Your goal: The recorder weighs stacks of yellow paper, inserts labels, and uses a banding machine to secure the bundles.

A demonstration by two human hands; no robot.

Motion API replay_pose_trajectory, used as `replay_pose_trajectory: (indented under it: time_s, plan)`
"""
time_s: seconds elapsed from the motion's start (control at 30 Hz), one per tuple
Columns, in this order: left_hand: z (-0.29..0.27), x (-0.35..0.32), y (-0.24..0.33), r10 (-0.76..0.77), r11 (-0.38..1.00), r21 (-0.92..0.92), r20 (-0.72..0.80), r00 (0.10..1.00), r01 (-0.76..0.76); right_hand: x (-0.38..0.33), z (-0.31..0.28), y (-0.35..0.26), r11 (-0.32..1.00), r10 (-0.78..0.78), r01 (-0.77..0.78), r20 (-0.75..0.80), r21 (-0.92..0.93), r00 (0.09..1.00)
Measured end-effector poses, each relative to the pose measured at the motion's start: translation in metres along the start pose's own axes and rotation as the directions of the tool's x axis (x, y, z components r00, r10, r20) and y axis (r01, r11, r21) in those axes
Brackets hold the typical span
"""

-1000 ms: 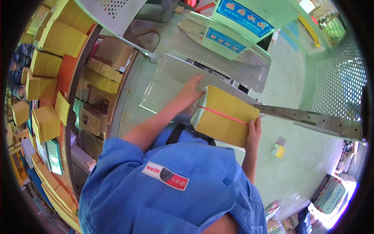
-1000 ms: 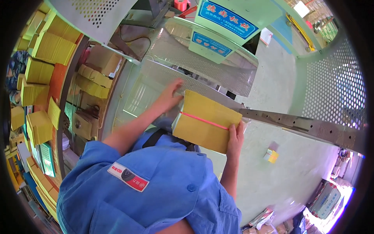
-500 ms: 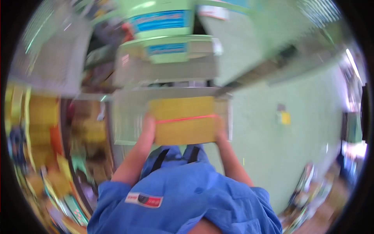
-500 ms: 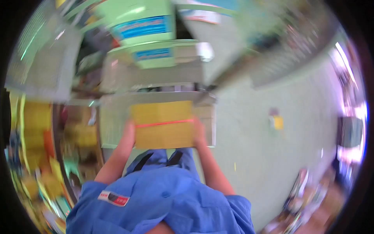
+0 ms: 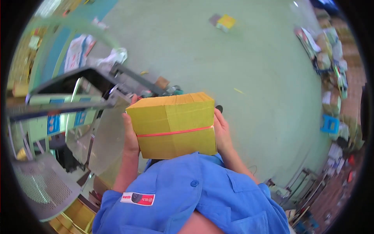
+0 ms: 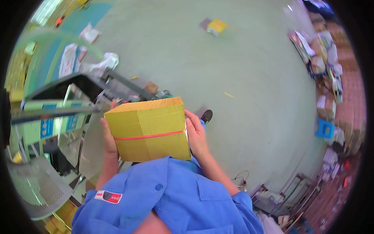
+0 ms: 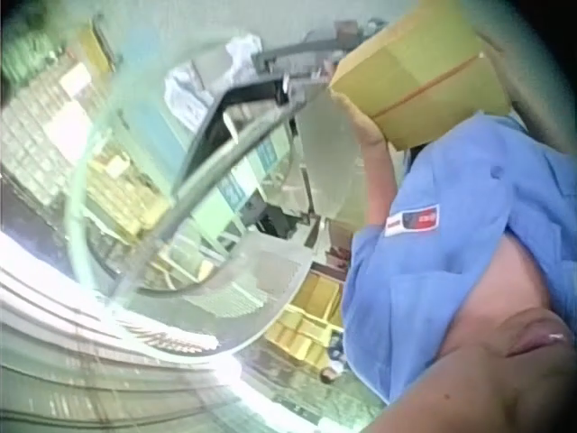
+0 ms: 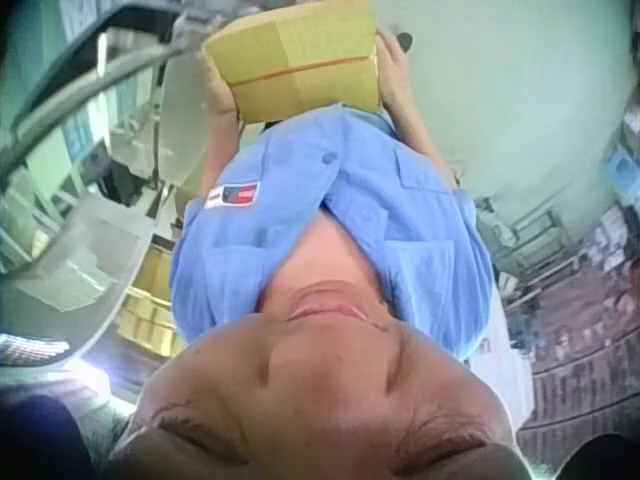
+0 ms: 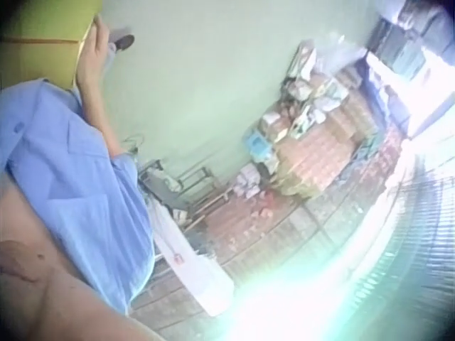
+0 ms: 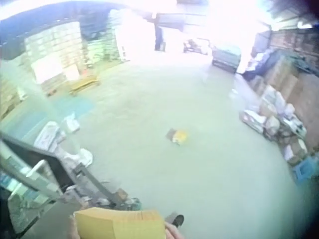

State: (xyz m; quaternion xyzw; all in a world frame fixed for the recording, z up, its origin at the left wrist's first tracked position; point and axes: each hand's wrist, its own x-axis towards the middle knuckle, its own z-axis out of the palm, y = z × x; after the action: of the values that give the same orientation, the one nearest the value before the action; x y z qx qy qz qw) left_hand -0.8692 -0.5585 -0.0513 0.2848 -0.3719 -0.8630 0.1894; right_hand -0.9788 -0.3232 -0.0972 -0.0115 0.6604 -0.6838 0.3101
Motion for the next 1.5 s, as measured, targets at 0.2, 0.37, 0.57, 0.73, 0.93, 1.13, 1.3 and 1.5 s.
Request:
replay_pose_trajectory:
  time_s: [0.2,0.37,0.57,0.73,0.93,1.13,1.3,1.5]
  plan:
    - [0.138,0.073,-0.120,-0.349,0.893,0.361,0.173,0.921,0.271,0.029,-0.162,-0.016,0.922,0.210,-0.100,-0.267,0.375,0.941]
    - [0.263,0.125,-0.170,-0.502,0.783,0.485,0.126,0.856,0.388,0.077,-0.270,-0.060,0.896,0.237,-0.066,-0.345,0.440,0.908]
    - [0.345,0.227,-0.203,-0.424,0.878,0.283,0.083,0.902,0.387,0.203,-0.342,-0.125,0.890,0.271,-0.105,-0.330,0.444,0.904]
    - [0.386,0.352,-0.230,-0.382,0.920,-0.060,0.087,0.920,0.387,0.351,-0.395,-0.159,0.928,0.227,-0.162,-0.163,0.335,0.960]
    - [0.442,0.522,-0.349,-0.485,0.872,-0.064,0.013,0.874,0.485,0.572,-0.510,-0.135,0.866,-0.174,0.104,-0.100,-0.488,0.980]
    - [0.484,0.643,-0.416,-0.498,0.857,-0.201,-0.090,0.863,0.474,0.742,-0.561,-0.169,0.901,0.333,-0.304,0.043,-0.310,0.942]
    - [0.461,0.741,-0.513,-0.556,0.801,0.030,-0.333,0.762,0.598,0.869,-0.598,-0.075,0.826,0.561,-0.555,0.045,-0.095,0.827]
    - [0.381,0.832,-0.660,-0.716,0.665,-0.216,-0.457,0.528,0.715,1.016,-0.618,0.069,0.732,0.659,-0.639,0.004,-0.236,0.752]
